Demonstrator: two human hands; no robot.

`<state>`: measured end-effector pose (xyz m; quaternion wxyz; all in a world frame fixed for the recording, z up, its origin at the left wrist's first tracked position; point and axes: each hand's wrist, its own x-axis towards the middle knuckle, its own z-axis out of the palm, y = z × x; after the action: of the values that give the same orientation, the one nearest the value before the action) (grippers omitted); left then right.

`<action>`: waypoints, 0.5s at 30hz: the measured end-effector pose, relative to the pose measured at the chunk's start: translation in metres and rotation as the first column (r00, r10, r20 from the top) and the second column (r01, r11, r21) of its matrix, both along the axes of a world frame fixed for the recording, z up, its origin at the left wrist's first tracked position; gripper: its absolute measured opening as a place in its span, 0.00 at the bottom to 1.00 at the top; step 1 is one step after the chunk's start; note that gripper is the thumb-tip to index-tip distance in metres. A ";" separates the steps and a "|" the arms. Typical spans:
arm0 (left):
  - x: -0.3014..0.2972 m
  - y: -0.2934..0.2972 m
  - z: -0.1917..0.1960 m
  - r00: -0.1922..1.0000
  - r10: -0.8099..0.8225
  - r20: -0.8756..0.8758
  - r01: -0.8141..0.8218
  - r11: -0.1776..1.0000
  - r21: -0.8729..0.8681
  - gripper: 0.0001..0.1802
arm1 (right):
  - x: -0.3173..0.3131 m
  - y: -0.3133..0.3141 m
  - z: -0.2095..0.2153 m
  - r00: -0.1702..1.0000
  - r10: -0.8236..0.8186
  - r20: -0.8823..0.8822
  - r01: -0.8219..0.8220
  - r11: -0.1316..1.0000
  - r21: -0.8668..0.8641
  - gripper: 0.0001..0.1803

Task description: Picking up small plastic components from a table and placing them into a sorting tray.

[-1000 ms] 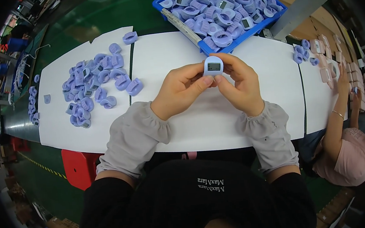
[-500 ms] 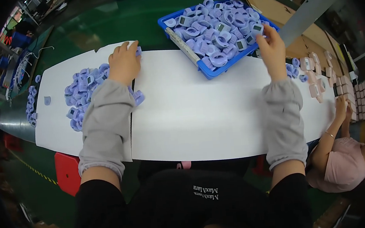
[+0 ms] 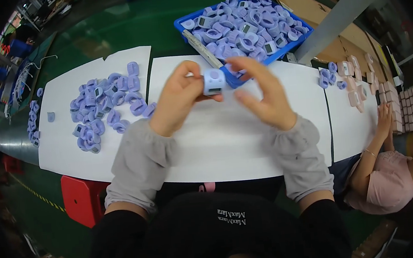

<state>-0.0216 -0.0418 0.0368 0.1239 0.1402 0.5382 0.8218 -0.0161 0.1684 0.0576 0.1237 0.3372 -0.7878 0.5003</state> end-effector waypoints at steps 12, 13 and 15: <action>0.008 0.027 -0.025 0.995 0.013 0.094 -0.004 0.995 -0.095 0.17 | 0.017 -0.015 -0.047 0.972 0.114 0.208 -0.085 0.986 -0.147 0.29; 0.009 0.028 -0.028 0.995 0.013 0.099 -0.003 0.995 -0.097 0.17 | 0.016 -0.016 -0.048 0.970 0.115 0.213 -0.084 0.985 -0.149 0.29; 0.011 0.030 -0.033 0.994 0.108 -0.018 -0.110 0.989 -0.100 0.19 | 0.015 -0.020 -0.047 0.983 0.090 0.160 -0.071 0.990 -0.120 0.30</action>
<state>-0.0110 -0.0121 0.0037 0.0823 0.1093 0.5867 0.7982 -0.0008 0.1485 0.0108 0.0565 0.3186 -0.7513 0.5751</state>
